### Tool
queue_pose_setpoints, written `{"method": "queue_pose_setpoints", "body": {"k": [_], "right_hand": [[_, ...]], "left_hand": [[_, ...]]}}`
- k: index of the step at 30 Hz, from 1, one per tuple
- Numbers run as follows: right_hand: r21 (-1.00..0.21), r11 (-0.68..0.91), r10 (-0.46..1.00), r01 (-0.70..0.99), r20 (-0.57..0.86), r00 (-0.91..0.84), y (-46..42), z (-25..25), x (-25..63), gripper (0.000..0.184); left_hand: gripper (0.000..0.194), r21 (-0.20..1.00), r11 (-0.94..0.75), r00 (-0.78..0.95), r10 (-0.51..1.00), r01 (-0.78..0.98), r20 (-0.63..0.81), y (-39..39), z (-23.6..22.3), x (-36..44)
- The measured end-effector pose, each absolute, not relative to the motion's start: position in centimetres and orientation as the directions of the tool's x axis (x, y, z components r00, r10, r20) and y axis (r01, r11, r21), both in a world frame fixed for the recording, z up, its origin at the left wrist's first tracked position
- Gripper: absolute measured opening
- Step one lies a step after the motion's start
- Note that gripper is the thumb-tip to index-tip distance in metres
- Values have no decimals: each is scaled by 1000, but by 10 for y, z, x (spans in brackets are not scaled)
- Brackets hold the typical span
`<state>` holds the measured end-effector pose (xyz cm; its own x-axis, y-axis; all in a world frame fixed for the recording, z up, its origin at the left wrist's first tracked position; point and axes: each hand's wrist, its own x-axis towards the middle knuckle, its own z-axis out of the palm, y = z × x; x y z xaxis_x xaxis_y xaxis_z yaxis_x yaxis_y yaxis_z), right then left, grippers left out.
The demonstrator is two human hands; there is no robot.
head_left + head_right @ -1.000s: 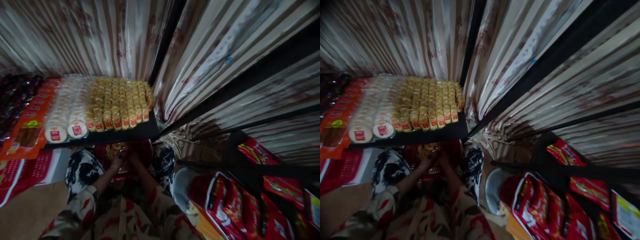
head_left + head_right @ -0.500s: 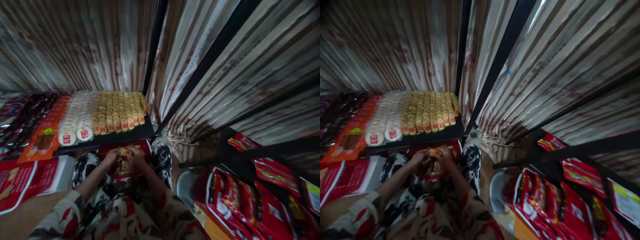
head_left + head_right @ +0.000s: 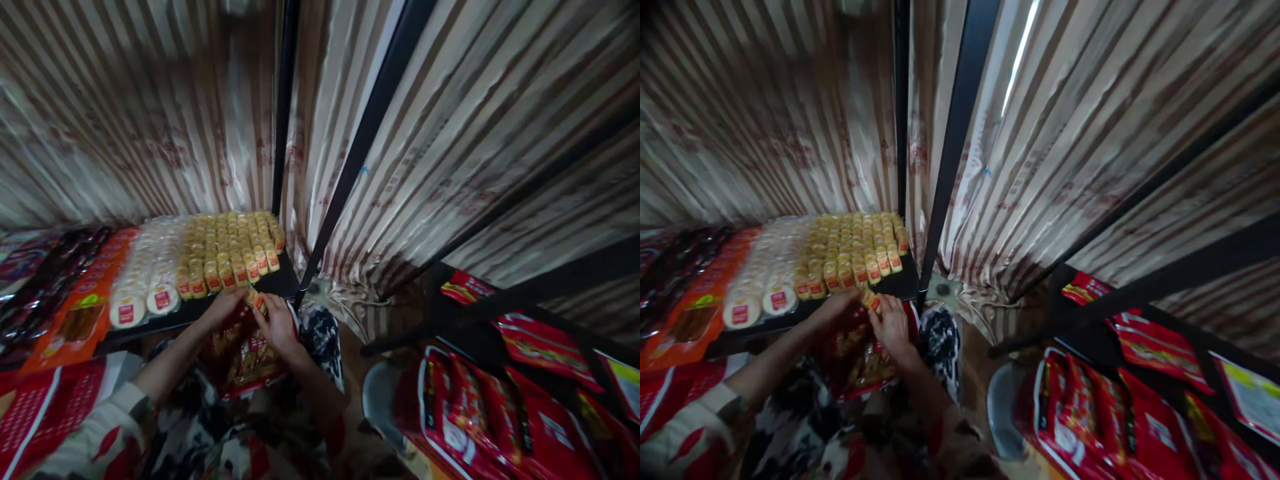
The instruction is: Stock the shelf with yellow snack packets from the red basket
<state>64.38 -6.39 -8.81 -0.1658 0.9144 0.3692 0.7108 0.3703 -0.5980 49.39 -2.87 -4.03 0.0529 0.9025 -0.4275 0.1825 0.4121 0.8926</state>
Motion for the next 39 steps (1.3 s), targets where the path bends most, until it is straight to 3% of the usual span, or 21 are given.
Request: {"method": "queue_pose_setpoints", "body": {"k": [5, 13, 16, 20, 29, 36, 39], "right_hand": [[-634, 327, 910, 701, 411, -53, -40, -69, 649, 40], [-692, 319, 879, 647, 472, 71, 9, -49, 649, 53], [-720, 279, 880, 635, 457, 132, 28, -48, 653, 56], [-760, 224, 891, 610, 413, 188, 49, -50, 660, 59], [-813, 131, 915, 568, 320, 247, 72, -79, 659, 59], [-824, 73, 946, 562, 235, 221, 79, -99, 660, 56], [-829, 76, 944, 553, 238, 227, 82, -101, 660, 54]], "left_hand": [[32, 904, 125, 86, 981, 409, -175, -1, -13, 513], [41, 754, -68, -21, 994, 653, 108, 68, 14, 546], [39, 654, -154, 85, 987, 741, 136, 92, 23, 562], [34, 612, -257, 208, 966, 748, 151, 118, 22, 578], [30, 549, -256, 240, 965, 796, 102, 146, -13, 585], [28, 292, -363, 339, 931, 885, 133, 151, -27, 584], [24, 234, -386, 359, 921, 892, 151, 152, -29, 584]]}}
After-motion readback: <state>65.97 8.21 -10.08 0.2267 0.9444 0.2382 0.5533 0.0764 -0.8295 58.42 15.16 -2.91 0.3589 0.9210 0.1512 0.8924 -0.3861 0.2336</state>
